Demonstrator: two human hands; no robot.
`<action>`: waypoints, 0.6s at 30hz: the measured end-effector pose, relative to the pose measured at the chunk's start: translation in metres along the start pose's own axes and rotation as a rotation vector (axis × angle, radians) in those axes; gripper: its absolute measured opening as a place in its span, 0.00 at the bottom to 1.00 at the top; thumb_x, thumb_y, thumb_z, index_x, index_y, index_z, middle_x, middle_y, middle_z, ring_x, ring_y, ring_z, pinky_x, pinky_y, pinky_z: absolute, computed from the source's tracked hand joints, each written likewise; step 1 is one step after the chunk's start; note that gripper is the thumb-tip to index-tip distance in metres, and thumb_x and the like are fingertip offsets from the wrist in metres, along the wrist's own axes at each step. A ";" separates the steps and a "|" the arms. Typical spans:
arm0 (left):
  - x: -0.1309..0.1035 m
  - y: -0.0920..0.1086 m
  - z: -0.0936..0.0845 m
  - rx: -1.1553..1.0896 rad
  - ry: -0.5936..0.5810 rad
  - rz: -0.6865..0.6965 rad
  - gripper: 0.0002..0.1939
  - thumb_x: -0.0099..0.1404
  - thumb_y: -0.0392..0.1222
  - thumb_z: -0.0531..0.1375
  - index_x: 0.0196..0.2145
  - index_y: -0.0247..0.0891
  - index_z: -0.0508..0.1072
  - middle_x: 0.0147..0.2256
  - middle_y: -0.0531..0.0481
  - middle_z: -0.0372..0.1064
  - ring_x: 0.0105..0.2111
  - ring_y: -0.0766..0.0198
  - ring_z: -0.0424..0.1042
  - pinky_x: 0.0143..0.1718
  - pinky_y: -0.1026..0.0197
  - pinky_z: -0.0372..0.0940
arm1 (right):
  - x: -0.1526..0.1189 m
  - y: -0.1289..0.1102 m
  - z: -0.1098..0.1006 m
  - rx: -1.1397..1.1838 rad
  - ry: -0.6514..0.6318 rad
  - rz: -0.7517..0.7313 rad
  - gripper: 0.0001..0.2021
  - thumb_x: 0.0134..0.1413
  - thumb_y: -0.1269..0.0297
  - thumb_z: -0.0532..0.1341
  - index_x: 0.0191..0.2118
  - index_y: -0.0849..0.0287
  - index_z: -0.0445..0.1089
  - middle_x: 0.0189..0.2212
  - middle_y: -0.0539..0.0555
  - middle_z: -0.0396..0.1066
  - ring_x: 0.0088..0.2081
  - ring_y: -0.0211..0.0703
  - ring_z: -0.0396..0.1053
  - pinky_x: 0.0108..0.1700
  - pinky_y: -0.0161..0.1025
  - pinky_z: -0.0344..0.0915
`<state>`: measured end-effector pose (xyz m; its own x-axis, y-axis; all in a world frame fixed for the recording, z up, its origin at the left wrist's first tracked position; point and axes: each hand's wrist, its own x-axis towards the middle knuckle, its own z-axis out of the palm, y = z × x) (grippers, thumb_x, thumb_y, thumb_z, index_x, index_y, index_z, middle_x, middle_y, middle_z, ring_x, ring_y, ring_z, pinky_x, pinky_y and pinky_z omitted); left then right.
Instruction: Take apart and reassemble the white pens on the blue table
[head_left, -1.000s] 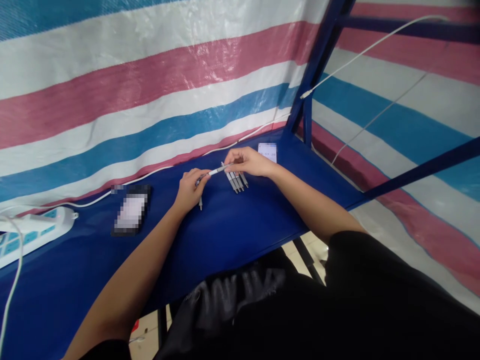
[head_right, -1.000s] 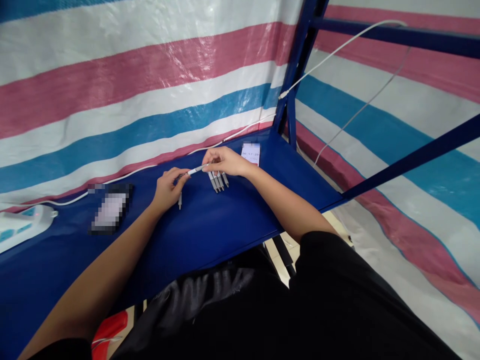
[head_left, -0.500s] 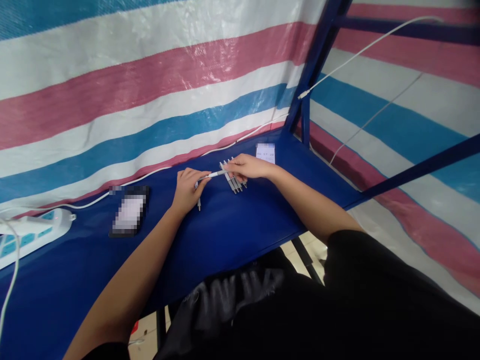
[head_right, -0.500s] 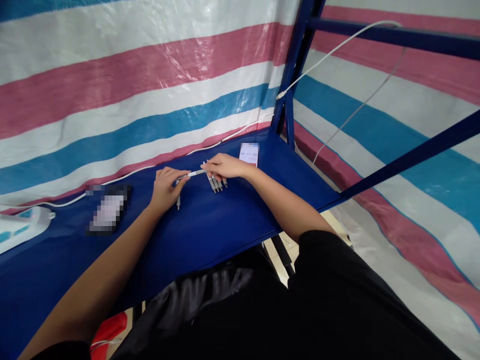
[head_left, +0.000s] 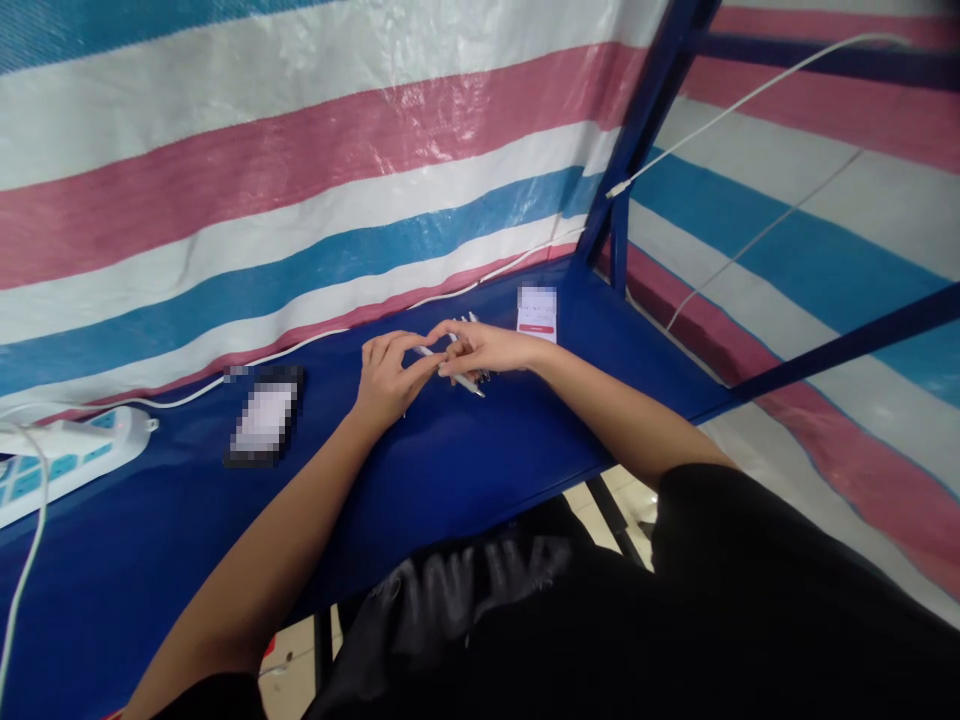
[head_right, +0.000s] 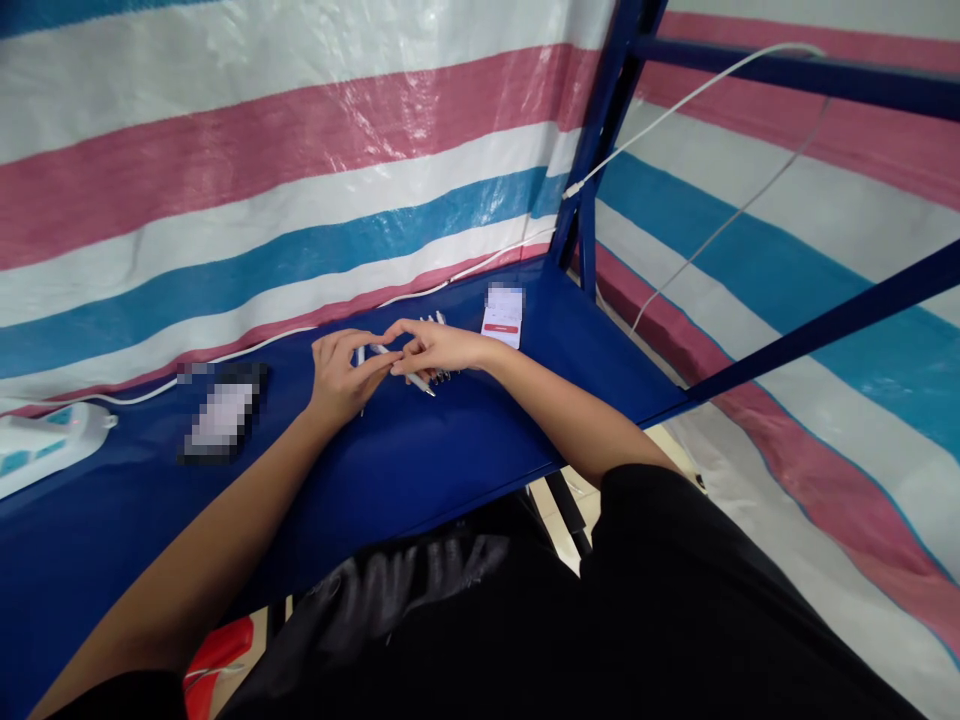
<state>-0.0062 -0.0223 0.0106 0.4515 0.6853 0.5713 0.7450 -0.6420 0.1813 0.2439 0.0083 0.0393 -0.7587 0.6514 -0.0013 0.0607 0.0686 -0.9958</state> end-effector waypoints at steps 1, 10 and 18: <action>-0.001 -0.001 0.000 0.000 -0.004 0.004 0.12 0.82 0.53 0.63 0.48 0.53 0.88 0.55 0.42 0.84 0.59 0.42 0.76 0.63 0.37 0.63 | 0.000 -0.002 0.004 0.009 0.012 0.015 0.32 0.64 0.69 0.75 0.68 0.56 0.63 0.25 0.40 0.74 0.22 0.38 0.74 0.25 0.30 0.70; 0.003 -0.006 0.001 0.020 0.138 -0.171 0.20 0.81 0.47 0.58 0.65 0.41 0.77 0.56 0.34 0.75 0.56 0.43 0.74 0.62 0.40 0.67 | 0.000 -0.007 0.011 0.043 0.167 0.040 0.43 0.58 0.76 0.67 0.76 0.54 0.52 0.22 0.35 0.68 0.18 0.43 0.77 0.18 0.32 0.73; -0.005 -0.057 -0.036 0.254 0.086 -0.683 0.24 0.71 0.51 0.67 0.58 0.37 0.74 0.64 0.19 0.63 0.68 0.14 0.59 0.65 0.08 0.51 | 0.004 -0.006 0.010 0.038 0.326 0.003 0.41 0.59 0.77 0.68 0.74 0.55 0.56 0.23 0.38 0.66 0.19 0.43 0.76 0.17 0.33 0.71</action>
<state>-0.0685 -0.0018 0.0257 -0.1863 0.8682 0.4600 0.9422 0.0252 0.3340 0.2345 0.0028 0.0448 -0.5105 0.8597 0.0190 0.0337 0.0420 -0.9985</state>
